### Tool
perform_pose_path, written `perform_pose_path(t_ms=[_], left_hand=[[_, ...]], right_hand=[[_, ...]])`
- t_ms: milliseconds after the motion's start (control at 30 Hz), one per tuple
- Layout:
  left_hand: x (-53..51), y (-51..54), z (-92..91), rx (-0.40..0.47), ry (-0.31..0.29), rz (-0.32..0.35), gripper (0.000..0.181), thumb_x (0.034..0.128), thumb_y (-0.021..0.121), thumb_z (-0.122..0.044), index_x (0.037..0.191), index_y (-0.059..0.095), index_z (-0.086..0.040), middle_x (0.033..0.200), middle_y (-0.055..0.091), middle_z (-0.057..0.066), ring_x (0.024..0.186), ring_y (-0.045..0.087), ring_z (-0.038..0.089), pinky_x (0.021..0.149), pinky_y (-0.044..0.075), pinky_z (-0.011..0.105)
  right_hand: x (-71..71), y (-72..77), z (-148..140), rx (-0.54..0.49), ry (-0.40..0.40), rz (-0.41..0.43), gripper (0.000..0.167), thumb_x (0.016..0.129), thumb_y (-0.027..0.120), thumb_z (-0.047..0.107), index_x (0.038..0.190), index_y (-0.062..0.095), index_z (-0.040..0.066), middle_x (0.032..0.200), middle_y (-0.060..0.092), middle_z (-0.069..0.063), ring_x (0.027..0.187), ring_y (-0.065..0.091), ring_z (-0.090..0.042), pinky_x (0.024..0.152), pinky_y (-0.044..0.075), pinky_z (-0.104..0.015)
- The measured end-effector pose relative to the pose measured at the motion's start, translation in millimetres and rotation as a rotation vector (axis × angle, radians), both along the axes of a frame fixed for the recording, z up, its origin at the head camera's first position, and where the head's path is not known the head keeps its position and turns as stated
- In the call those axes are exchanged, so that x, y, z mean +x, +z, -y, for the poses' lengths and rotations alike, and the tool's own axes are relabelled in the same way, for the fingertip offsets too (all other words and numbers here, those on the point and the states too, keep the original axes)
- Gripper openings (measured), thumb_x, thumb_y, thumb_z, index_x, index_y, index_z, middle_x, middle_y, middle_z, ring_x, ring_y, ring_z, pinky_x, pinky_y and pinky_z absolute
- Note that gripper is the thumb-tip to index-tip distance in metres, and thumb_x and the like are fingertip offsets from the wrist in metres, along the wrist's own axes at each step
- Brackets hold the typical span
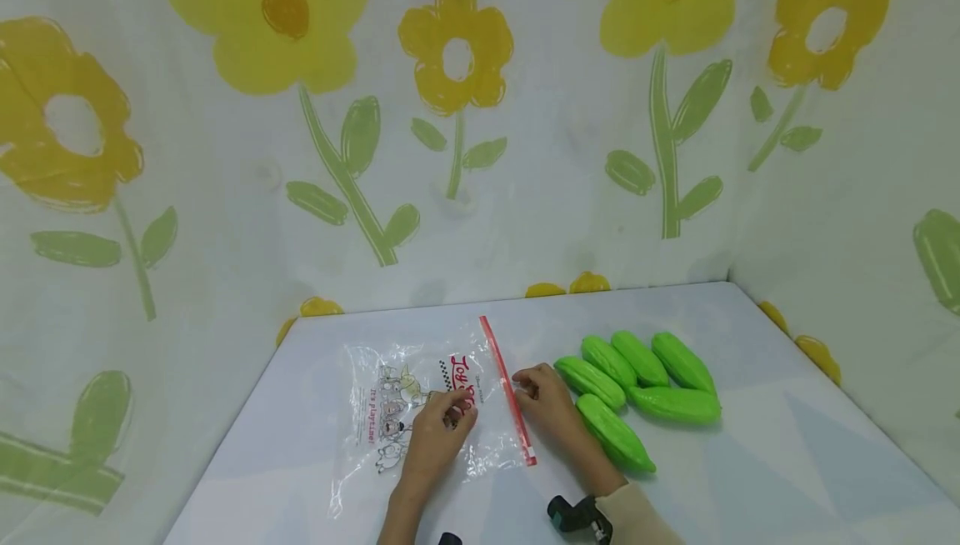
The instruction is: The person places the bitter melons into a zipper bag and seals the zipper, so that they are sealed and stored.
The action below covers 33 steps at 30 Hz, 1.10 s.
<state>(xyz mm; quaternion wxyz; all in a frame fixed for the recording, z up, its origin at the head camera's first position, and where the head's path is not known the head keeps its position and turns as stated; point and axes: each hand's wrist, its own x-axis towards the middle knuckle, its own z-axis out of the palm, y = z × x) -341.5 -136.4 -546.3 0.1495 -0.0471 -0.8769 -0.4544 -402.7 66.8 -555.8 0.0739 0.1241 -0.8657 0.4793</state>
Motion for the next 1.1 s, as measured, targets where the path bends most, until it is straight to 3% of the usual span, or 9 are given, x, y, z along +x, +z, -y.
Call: perform_pose_path(t_ms=[400,700,900,1100], left_hand=[[2.3,-1.2,-1.4,-0.017,0.007,0.042,0.027,0.0932,0.072,-0.026,0.118,0.069,-0.016,0.094,0.059,-0.012,0.086,0.055,0.007,0.077,0.049,0.027],[-1.2,-2.1,-3.8,0.001,-0.023,-0.003,0.021,0.0929,0.072,-0.023,0.111,0.071,-0.013,0.091,0.059,-0.010,0.083,0.056,0.007,0.075,0.050,0.026],[-7.5,0.1,-10.7,0.020,-0.046,0.001,0.021,0.0962,0.068,-0.030,0.111,0.072,-0.015,0.089,0.060,-0.010,0.081,0.056,0.008,0.072,0.050,0.025],[-11.5,3.7,-12.3,-0.002,-0.025,0.016,0.023,0.0960,0.068,-0.032,0.108,0.073,-0.014,0.088,0.063,-0.008,0.079,0.056,0.009,0.070,0.050,0.025]], right_hand=[[0.8,-3.7,-1.8,-0.011,0.013,-0.028,0.014,0.092,0.072,0.011,0.106,0.074,0.009,0.091,0.053,0.002,0.081,0.051,-0.013,0.068,0.047,-0.025],[1.4,-2.2,-3.7,0.017,0.024,-0.044,0.023,0.091,0.075,0.016,0.114,0.073,0.012,0.093,0.053,0.001,0.079,0.049,-0.013,0.065,0.045,-0.024],[1.7,-2.0,-5.0,0.073,-0.002,-0.029,0.033,0.088,0.079,0.027,0.119,0.071,0.016,0.094,0.050,0.002,0.079,0.046,-0.013,0.061,0.041,-0.025],[4.8,-1.0,4.6,0.121,0.041,0.014,0.049,0.086,0.077,0.045,0.123,0.069,0.013,0.097,0.048,0.004,0.083,0.046,-0.014,0.063,0.042,-0.025]])
